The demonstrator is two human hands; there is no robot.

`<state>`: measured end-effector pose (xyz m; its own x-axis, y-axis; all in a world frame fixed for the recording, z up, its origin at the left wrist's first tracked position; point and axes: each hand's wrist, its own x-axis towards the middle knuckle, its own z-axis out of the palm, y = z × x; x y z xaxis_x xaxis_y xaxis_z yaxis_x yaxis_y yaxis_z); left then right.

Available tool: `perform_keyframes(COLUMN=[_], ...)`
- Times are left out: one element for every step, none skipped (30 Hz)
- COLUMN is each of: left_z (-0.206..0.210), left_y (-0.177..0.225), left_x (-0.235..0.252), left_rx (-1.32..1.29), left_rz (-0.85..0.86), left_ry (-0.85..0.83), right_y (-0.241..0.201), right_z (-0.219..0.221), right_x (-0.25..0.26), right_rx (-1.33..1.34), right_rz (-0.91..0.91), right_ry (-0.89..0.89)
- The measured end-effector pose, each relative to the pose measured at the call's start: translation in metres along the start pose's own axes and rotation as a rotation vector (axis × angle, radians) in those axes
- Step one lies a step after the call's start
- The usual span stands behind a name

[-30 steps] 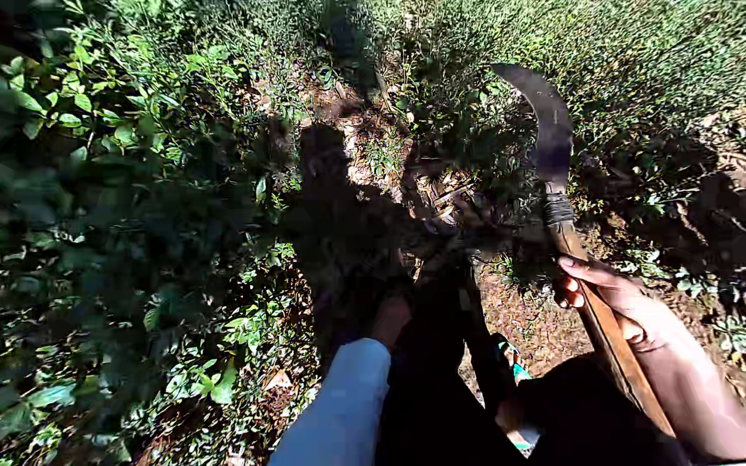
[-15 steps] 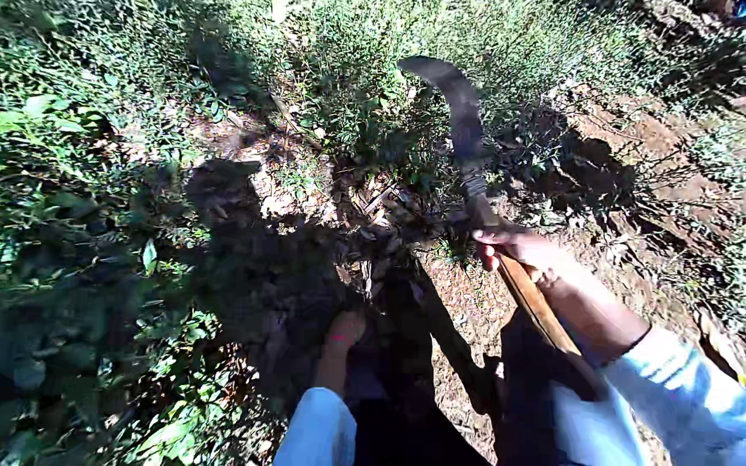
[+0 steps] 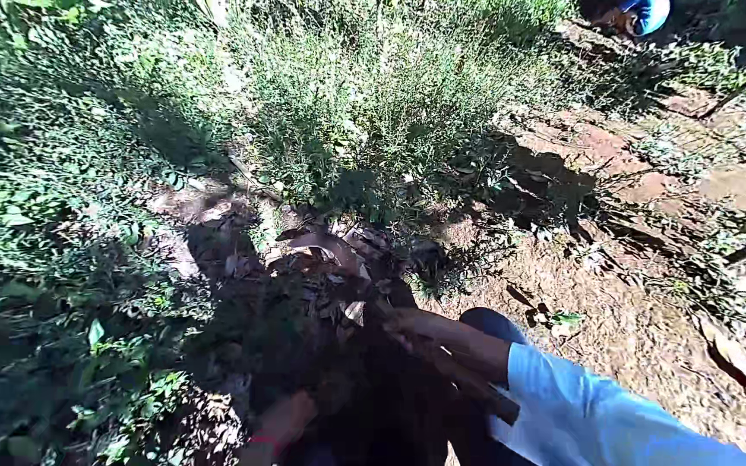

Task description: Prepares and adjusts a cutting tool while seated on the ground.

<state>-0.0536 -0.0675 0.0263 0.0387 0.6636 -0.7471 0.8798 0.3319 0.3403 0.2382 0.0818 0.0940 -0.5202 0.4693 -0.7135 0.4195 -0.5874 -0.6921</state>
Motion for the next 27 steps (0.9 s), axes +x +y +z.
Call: perform_keyframes(left_z=[0.002, 0.006, 0.013, 0.017, 0.017, 0.015, 0.013, 0.013, 0.014, 0.017, 0.02, 0.026, 0.033, 0.038, 0.042, 0.046, 0.049, 0.051, 0.051, 0.05, 0.049, 0.046, 0.037, 0.028, 0.021, 0.018, 0.019], left_y=[-0.009, -0.018, -0.026, -0.028, -0.02, -0.008, 0.007, 0.024, 0.037, 0.044, 0.05, 0.053, 0.055, 0.056, 0.059, 0.062, 0.066, 0.072, 0.078, 0.086, 0.096, 0.108, 0.123, 0.141, 0.159, 0.177, 0.195], left_x=[-0.008, -0.012, -0.015, -0.019, -0.028, -0.04, -0.053, -0.067, -0.079, -0.09, -0.101, -0.11, -0.118, -0.126, -0.135, -0.144, -0.151, -0.156, -0.159, -0.162, -0.163, -0.163, -0.162, -0.16, -0.156, -0.153, -0.151], left_rx=[0.028, 0.035, 0.004, -0.055, -0.105, -0.128, -0.13, -0.132, -0.12, -0.127, -0.16, -0.19, -0.224, -0.257, -0.278, -0.287, -0.283, -0.281, -0.275, -0.263, -0.242, -0.214, -0.176, -0.141, -0.109, -0.08, -0.076], left_rz=[-0.028, -0.045, -0.041, -0.02, -0.015, -0.038, -0.069, -0.093, -0.112, -0.135, -0.162, -0.178, -0.196, -0.229, -0.273, -0.32, -0.367, -0.396, -0.399, -0.372, -0.322, -0.268, -0.229, -0.198, -0.161, -0.118, -0.066], left_ry=[0.03, 0.044, 0.064, 0.088, 0.119, 0.138, 0.146, 0.14, 0.124, 0.122, 0.141, 0.174, 0.207, 0.216, 0.209, 0.205, 0.193, 0.189, 0.194, 0.205, 0.221, 0.244, 0.263, 0.29, 0.329, 0.356, 0.372], right_y=[-0.001, -0.002, -0.001, 0.002, 0.009, 0.018, 0.028, 0.038, 0.047, 0.05, 0.053, 0.054, 0.052, 0.051, 0.052, 0.053, 0.056, 0.057, 0.056, 0.054, 0.053, 0.051, 0.045, 0.037, 0.026, 0.013, 0.0], right_z=[-0.007, -0.012, -0.017, -0.023, -0.029, -0.035, -0.038, -0.042, -0.044, -0.041, -0.037, -0.034, -0.029, -0.024, -0.021, -0.019, -0.017, -0.018, -0.018, -0.019, -0.021, -0.024, -0.025, -0.026, -0.028, -0.027, -0.027], right_x=[0.003, 0.004, 0.009, 0.018, 0.029, 0.042, 0.055, 0.066, 0.075, 0.079, 0.08, 0.078, 0.077, 0.079, 0.079, 0.079, 0.079, 0.079, 0.08, 0.081, 0.081, 0.079, 0.078, 0.078, 0.079, 0.083, 0.088], right_rx=[-0.003, 0.02, 0.055, 0.098, 0.149, 0.196, 0.226, 0.237, 0.24, 0.225, 0.215, 0.227, 0.259, 0.276, 0.256, 0.212, 0.178, 0.167, 0.18, 0.208, 0.232, 0.235, 0.226, 0.231, 0.238, 0.26, 0.283], right_rz=[-0.022, -0.037, -0.046, -0.05, -0.051, -0.04, -0.021, -0.007, 0.004, 0.004, 0.0, 0.002, 0.021, 0.042, 0.052, 0.055, 0.048, 0.041, 0.05, 0.08, 0.095, 0.081, 0.039, -0.007, -0.039, -0.062, -0.09], right_ry=[0.006, 0.023, 0.036, 0.032, 0.028, 0.025, 0.031, 0.042, 0.038, 0.026, 0.008, -0.031, -0.06, -0.071, -0.078, -0.09, -0.11, -0.142, -0.172, -0.194, -0.209, -0.225, -0.233, -0.242, -0.237, -0.205, -0.198])
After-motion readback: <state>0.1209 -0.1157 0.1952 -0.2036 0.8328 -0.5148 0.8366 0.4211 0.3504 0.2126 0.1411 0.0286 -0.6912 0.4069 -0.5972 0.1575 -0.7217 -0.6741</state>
